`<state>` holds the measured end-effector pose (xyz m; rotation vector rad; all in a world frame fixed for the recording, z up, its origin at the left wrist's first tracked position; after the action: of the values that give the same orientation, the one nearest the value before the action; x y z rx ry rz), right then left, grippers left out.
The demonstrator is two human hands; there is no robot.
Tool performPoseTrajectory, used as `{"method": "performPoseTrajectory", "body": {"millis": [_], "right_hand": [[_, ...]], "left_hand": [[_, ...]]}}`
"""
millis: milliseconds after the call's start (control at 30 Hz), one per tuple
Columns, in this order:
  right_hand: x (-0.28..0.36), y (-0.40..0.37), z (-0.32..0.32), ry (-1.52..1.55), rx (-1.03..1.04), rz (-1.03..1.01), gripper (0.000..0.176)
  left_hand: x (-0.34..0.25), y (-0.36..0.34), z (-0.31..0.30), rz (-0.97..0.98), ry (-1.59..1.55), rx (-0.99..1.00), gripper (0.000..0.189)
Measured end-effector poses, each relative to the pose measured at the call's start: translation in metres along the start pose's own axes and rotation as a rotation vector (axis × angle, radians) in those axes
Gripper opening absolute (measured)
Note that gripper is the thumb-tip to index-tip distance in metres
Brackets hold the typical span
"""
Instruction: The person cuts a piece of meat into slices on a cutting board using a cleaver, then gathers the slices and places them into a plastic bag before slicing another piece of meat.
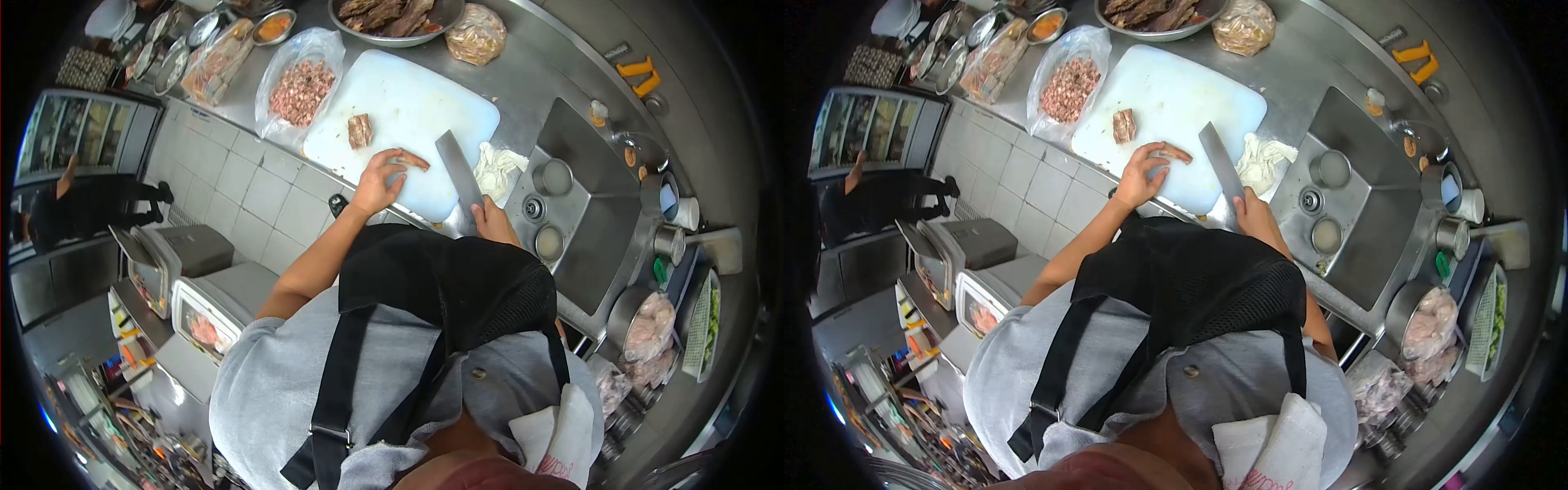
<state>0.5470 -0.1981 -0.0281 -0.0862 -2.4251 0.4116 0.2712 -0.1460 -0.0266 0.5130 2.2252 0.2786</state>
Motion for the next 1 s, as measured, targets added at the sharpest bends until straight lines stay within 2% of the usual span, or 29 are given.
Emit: {"method": "performPoseTrajectory", "body": {"millis": [133,200,267,333,433,533,667,1000], "right_hand": [[0.025,0.001,-0.009,-0.103,0.092,-0.062,0.034],[0.034,-0.005,-0.004,-0.228,0.178,-0.046,0.032],[0.046,-0.011,-0.008,-0.236,0.179,-0.04,0.031],[0.047,-0.013,-0.009,-0.24,0.174,-0.027,0.031],[0.042,-0.016,-0.004,-0.211,0.167,-0.025,0.031],[0.043,-0.02,0.004,-0.21,0.174,-0.047,0.032],[0.044,-0.017,0.002,-0.225,0.177,-0.048,0.03],[0.068,-0.014,-0.009,-0.249,0.217,-0.043,0.031]], "left_hand": [[-0.003,0.007,0.007,-0.09,-0.094,-0.05,0.02],[-0.003,0.015,0.009,-0.112,-0.132,-0.061,0.018],[-0.003,0.017,0.008,-0.126,-0.17,-0.068,0.015],[-0.017,0.018,-0.003,-0.002,-0.041,-0.145,0.014],[-0.032,0.018,-0.009,0.069,-0.042,-0.206,0.01],[-0.034,0.019,0.007,0.107,-0.034,-0.085,0.007],[-0.025,0.019,0.013,0.12,-0.036,-0.033,0.009],[-0.028,0.021,0.012,0.122,-0.057,-0.071,0.01]]}}
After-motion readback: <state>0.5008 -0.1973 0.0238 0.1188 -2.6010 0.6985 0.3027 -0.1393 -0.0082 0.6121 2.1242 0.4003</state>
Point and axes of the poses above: each hand's wrist, its own y-axis towards the middle knuckle, its own z-axis out of the palm, x = y × z, the point moved 10 cm from there along y, towards the middle knuckle, and after that the axes turned 2 degrees about z, right-handed, at the moved point
